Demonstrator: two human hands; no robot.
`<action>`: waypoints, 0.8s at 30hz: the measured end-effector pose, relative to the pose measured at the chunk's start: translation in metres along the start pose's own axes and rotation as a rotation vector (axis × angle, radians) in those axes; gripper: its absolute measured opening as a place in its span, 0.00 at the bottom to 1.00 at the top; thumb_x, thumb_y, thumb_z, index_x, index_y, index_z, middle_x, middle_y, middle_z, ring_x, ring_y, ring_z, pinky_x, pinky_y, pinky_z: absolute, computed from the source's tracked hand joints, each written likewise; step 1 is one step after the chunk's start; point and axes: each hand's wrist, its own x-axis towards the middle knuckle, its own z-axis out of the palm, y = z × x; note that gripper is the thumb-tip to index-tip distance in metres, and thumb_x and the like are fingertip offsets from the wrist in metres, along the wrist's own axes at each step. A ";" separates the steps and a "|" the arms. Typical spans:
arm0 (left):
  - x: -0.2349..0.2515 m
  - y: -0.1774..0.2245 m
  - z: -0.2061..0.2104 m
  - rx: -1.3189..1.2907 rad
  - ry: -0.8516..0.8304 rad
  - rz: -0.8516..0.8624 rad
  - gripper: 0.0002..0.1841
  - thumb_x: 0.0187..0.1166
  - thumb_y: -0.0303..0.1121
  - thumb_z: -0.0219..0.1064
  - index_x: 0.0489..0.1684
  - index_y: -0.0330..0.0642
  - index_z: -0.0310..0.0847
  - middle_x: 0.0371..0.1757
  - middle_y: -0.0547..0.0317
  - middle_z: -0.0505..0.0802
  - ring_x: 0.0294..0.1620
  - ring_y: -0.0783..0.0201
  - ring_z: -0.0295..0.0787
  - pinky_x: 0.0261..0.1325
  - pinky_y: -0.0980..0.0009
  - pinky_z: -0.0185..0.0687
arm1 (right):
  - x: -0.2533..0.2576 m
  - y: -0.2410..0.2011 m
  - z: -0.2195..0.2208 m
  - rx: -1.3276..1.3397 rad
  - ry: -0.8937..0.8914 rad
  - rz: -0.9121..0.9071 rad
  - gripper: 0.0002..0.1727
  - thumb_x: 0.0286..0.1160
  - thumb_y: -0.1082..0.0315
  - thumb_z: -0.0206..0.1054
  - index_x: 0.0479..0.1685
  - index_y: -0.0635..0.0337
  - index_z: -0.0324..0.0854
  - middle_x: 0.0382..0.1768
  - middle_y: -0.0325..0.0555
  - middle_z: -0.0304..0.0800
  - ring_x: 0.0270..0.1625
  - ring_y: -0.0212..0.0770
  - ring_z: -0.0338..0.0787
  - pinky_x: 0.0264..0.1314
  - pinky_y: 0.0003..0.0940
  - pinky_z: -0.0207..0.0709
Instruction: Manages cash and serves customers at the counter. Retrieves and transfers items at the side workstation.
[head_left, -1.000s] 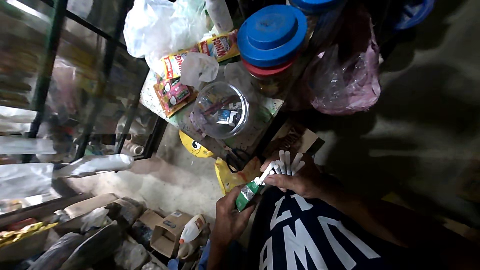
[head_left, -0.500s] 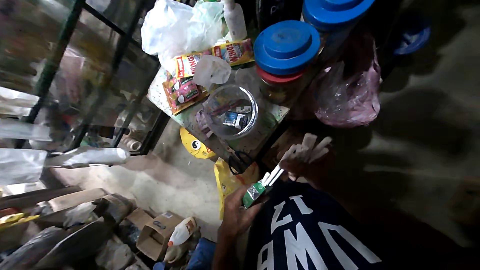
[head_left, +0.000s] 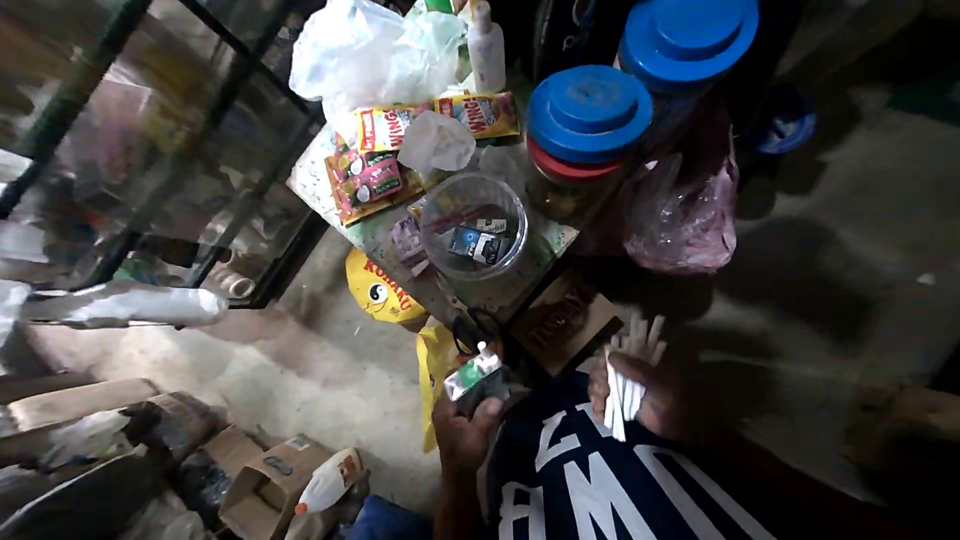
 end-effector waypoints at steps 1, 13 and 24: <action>0.005 -0.002 -0.003 -0.011 -0.010 0.016 0.21 0.70 0.53 0.77 0.58 0.56 0.87 0.50 0.68 0.97 0.52 0.68 0.95 0.58 0.67 0.92 | -0.003 0.006 -0.001 -0.013 -0.028 0.005 0.13 0.79 0.53 0.65 0.43 0.54 0.82 0.29 0.42 0.92 0.30 0.42 0.94 0.36 0.41 0.93; 0.013 -0.001 -0.023 0.097 -0.116 0.029 0.21 0.69 0.51 0.79 0.55 0.51 0.89 0.50 0.69 0.97 0.51 0.72 0.94 0.55 0.70 0.94 | 0.005 0.014 0.023 -0.297 -0.143 -0.159 0.06 0.70 0.65 0.76 0.37 0.54 0.85 0.22 0.37 0.89 0.20 0.32 0.88 0.26 0.29 0.87; 0.020 0.017 -0.060 0.475 -0.485 -0.132 0.28 0.67 0.55 0.78 0.45 0.34 0.88 0.29 0.59 0.93 0.27 0.77 0.87 0.33 0.76 0.85 | 0.064 -0.036 0.098 -1.233 -0.427 -0.223 0.16 0.72 0.59 0.76 0.43 0.66 0.87 0.30 0.47 0.88 0.31 0.29 0.84 0.37 0.26 0.78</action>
